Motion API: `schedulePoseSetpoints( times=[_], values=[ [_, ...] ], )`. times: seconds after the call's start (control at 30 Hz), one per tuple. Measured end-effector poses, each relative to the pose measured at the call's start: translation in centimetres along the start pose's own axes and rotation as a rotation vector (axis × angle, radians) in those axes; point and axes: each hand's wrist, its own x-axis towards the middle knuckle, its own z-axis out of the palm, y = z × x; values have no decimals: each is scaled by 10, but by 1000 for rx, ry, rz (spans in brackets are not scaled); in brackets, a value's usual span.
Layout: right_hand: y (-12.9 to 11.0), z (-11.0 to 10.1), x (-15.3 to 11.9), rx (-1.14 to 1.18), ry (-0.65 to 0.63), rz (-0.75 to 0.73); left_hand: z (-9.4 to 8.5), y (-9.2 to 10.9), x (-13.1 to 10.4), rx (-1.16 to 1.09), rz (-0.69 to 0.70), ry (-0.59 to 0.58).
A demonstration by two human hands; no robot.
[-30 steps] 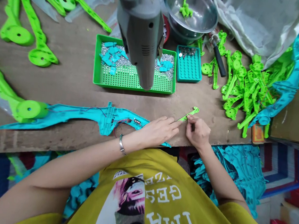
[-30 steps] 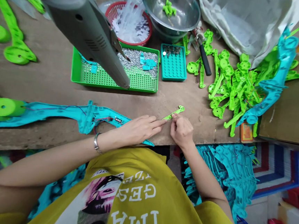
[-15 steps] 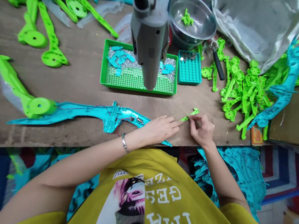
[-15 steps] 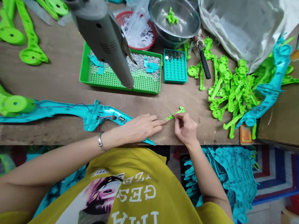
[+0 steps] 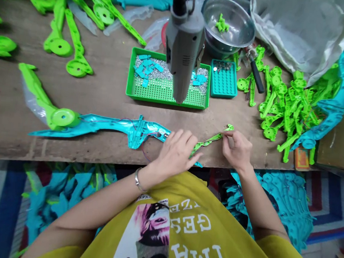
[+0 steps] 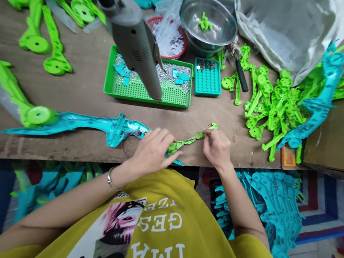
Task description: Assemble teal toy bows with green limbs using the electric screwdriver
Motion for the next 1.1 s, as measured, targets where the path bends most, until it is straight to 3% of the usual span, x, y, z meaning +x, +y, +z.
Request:
schedulePoseSetpoints(
  times=[0.07,0.17,0.3,0.47,0.73,0.93,1.1],
  values=[
    [-9,1,5,83,-40,22,6,9,-1,23,-7,-21],
    [-18,4,10,206,-214,62,17,17,1,56,-27,-19],
    [-20,7,14,285,-346,86,22,18,-3,113,53,72],
    [-19,9,16,297,-358,143,19,15,-14,152,158,183],
    [-16,14,21,300,-379,189,25,11,-18,130,263,72],
    [-11,13,21,370,-415,198,21,10,-18,125,168,205],
    [-9,14,21,374,-416,211,17,8,-17,110,113,214]
  ],
)
